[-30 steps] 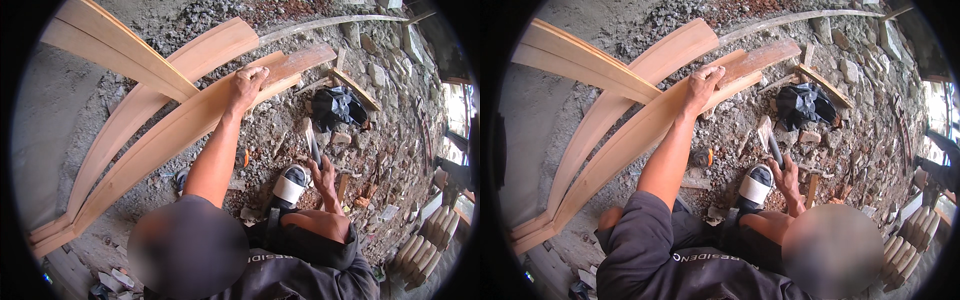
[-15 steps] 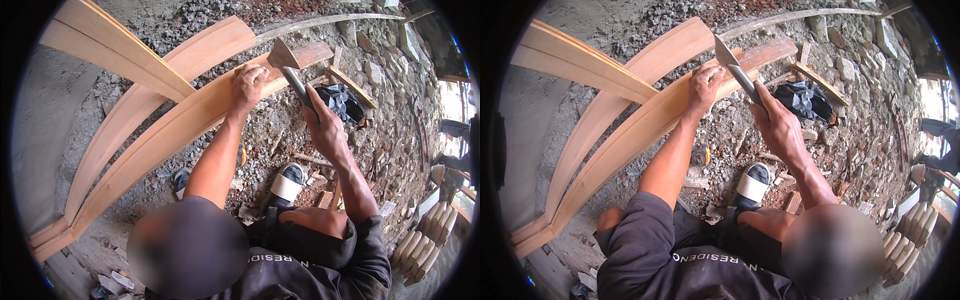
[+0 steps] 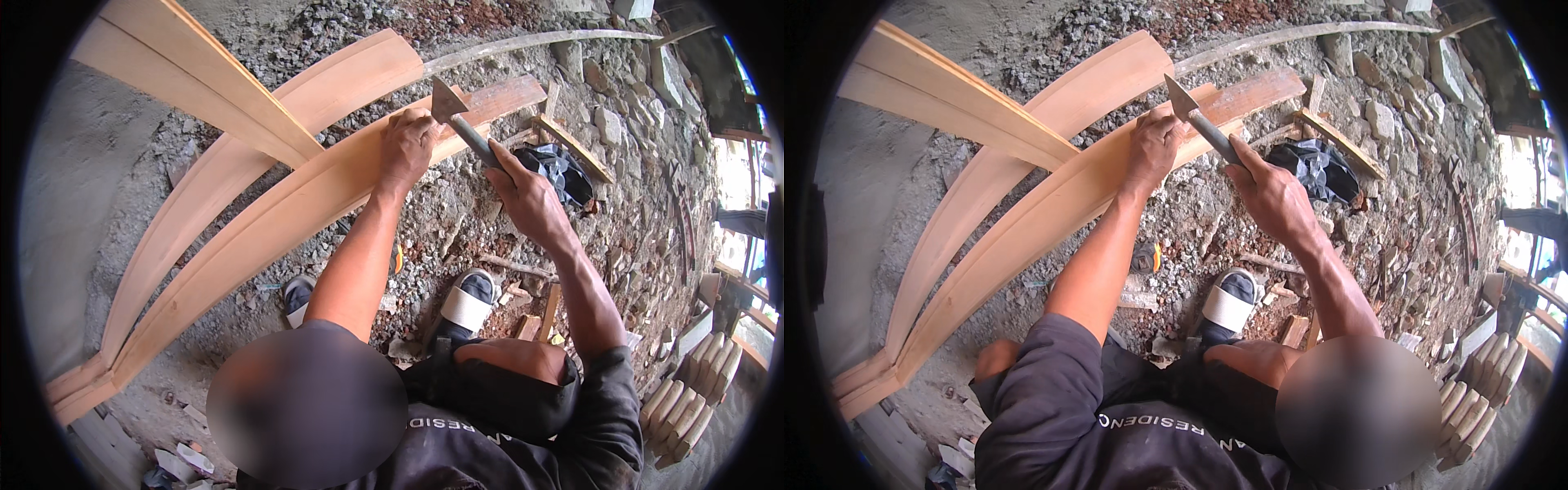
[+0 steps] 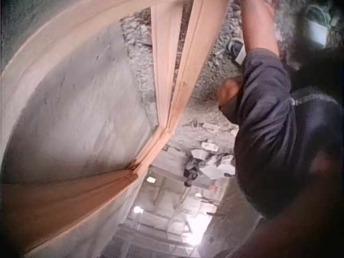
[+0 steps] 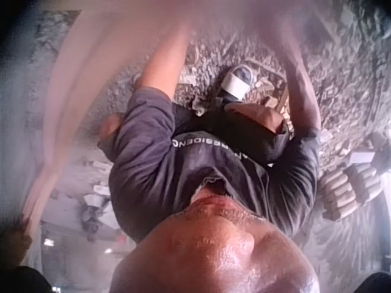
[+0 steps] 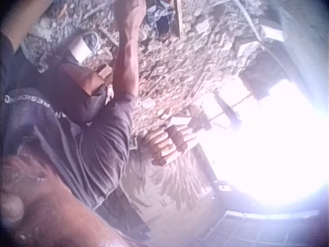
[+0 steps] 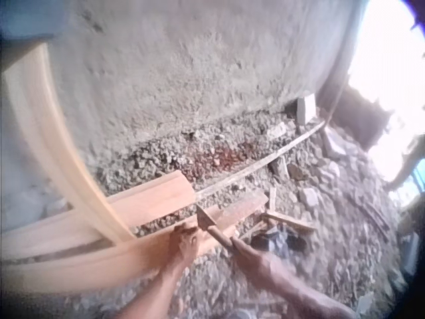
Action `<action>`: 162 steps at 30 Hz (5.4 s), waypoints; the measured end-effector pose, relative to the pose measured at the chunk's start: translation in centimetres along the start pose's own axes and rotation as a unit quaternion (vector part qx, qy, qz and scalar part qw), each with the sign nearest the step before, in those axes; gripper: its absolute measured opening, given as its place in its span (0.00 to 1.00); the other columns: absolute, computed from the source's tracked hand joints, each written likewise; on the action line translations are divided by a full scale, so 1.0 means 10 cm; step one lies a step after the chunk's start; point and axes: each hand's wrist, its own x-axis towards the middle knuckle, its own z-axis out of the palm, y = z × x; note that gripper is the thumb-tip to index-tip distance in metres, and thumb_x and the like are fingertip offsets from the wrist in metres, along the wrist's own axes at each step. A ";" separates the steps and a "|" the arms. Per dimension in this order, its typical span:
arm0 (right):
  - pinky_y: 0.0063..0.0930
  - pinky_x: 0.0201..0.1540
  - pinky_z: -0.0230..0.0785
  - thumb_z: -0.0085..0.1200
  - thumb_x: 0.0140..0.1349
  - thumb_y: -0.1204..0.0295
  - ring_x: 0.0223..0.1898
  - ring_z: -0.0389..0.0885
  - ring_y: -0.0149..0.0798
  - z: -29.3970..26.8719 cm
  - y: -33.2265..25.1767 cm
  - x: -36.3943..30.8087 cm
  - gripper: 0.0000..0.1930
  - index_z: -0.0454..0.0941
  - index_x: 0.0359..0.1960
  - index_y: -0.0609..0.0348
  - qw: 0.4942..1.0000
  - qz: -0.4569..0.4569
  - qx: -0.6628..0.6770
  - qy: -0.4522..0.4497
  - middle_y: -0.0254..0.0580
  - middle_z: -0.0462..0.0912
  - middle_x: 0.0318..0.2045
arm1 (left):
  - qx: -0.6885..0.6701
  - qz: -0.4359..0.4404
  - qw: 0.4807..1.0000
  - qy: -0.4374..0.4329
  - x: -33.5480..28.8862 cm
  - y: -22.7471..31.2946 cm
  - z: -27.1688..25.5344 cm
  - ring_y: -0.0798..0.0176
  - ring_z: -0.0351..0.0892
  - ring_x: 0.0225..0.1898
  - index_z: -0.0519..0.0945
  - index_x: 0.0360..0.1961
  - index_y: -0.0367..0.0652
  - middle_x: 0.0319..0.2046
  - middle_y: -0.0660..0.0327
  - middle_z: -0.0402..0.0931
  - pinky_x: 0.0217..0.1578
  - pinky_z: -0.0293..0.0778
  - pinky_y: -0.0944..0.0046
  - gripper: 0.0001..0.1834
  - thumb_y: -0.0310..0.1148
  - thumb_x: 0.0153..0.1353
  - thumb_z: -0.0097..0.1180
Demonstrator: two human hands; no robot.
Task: The person assembles a wooden frame by measuring, cutting, and hammering nails into wooden planks. They use a tape measure to mark lengths, a hammer to drive nails, and align the planks to form a rectangular structure.
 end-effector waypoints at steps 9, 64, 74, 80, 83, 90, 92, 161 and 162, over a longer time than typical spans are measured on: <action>0.32 0.30 0.74 0.49 0.69 0.67 0.30 0.81 0.34 -0.13 -0.21 -0.21 0.26 0.60 0.68 0.52 0.962 -0.125 0.135 0.200 0.50 0.82 0.33 | 0.152 0.008 0.986 -0.062 -0.18 -0.08 -0.24 0.51 0.70 0.58 0.72 0.59 0.38 0.56 0.50 0.72 0.61 0.56 0.52 0.34 0.46 0.55 0.61; 0.42 0.26 0.75 0.47 0.68 0.63 0.25 0.83 0.49 0.11 0.35 0.10 0.21 0.63 0.61 0.51 0.993 -0.079 -0.085 0.013 0.54 0.82 0.25 | 0.189 0.036 0.980 -0.050 -0.22 -0.01 -0.14 0.48 0.71 0.56 0.71 0.60 0.39 0.55 0.46 0.71 0.59 0.60 0.48 0.33 0.45 0.56 0.60; 0.32 0.15 0.73 0.41 0.70 0.54 0.22 0.81 0.37 0.29 0.78 0.13 0.22 0.65 0.57 0.55 0.991 -0.050 -0.123 -0.006 0.47 0.77 0.19 | 0.160 0.014 0.985 -0.068 -0.15 0.07 -0.14 0.50 0.71 0.55 0.71 0.59 0.36 0.53 0.51 0.74 0.57 0.61 0.51 0.35 0.48 0.56 0.60; 0.42 0.30 0.71 0.46 0.69 0.55 0.27 0.83 0.48 0.00 0.26 0.04 0.23 0.69 0.59 0.52 0.995 -0.024 0.022 0.096 0.50 0.81 0.24 | 0.185 0.032 0.981 -0.045 -0.18 -0.04 -0.19 0.49 0.71 0.54 0.70 0.59 0.35 0.51 0.50 0.74 0.56 0.61 0.49 0.35 0.45 0.53 0.61; 0.40 0.31 0.71 0.47 0.69 0.54 0.27 0.82 0.48 0.03 0.17 -0.02 0.23 0.68 0.60 0.51 0.983 -0.048 0.074 0.159 0.49 0.81 0.25 | 0.178 0.032 0.983 -0.046 -0.20 -0.06 -0.20 0.49 0.70 0.56 0.70 0.59 0.35 0.54 0.49 0.73 0.58 0.60 0.48 0.36 0.44 0.53 0.62; 0.41 0.30 0.72 0.53 0.64 0.51 0.27 0.82 0.49 0.52 0.83 -0.40 0.21 0.74 0.46 0.57 0.993 0.044 -0.012 0.112 0.51 0.81 0.25 | 0.161 0.008 0.984 -0.078 -0.17 -0.04 -0.20 0.48 0.68 0.59 0.68 0.61 0.37 0.57 0.46 0.70 0.62 0.57 0.49 0.36 0.50 0.57 0.58; 0.42 0.31 0.72 0.57 0.61 0.52 0.27 0.82 0.49 0.76 1.16 -0.60 0.20 0.75 0.40 0.57 0.992 0.061 -0.013 0.113 0.50 0.81 0.26 | 0.133 0.019 0.989 -0.064 -0.15 -0.08 -0.20 0.48 0.70 0.57 0.71 0.60 0.37 0.56 0.49 0.72 0.60 0.58 0.45 0.35 0.51 0.56 0.56; 0.37 0.58 0.67 0.62 0.57 0.75 0.55 0.75 0.45 0.14 1.23 0.49 0.16 0.79 0.48 0.56 0.920 -0.084 -0.014 0.382 0.43 0.80 0.51 | 0.054 -0.156 0.968 -0.191 0.73 -0.16 -0.13 0.42 0.72 0.56 0.73 0.55 0.31 0.52 0.40 0.73 0.56 0.68 0.53 0.30 0.45 0.60 0.57; 0.37 0.58 0.67 0.61 0.57 0.76 0.55 0.75 0.45 0.15 1.30 0.48 0.15 0.79 0.48 0.57 0.919 -0.072 0.001 0.387 0.44 0.80 0.50 | 0.037 -0.154 0.968 -0.194 0.72 -0.18 -0.11 0.42 0.72 0.56 0.72 0.55 0.31 0.53 0.40 0.73 0.56 0.68 0.53 0.30 0.45 0.60 0.57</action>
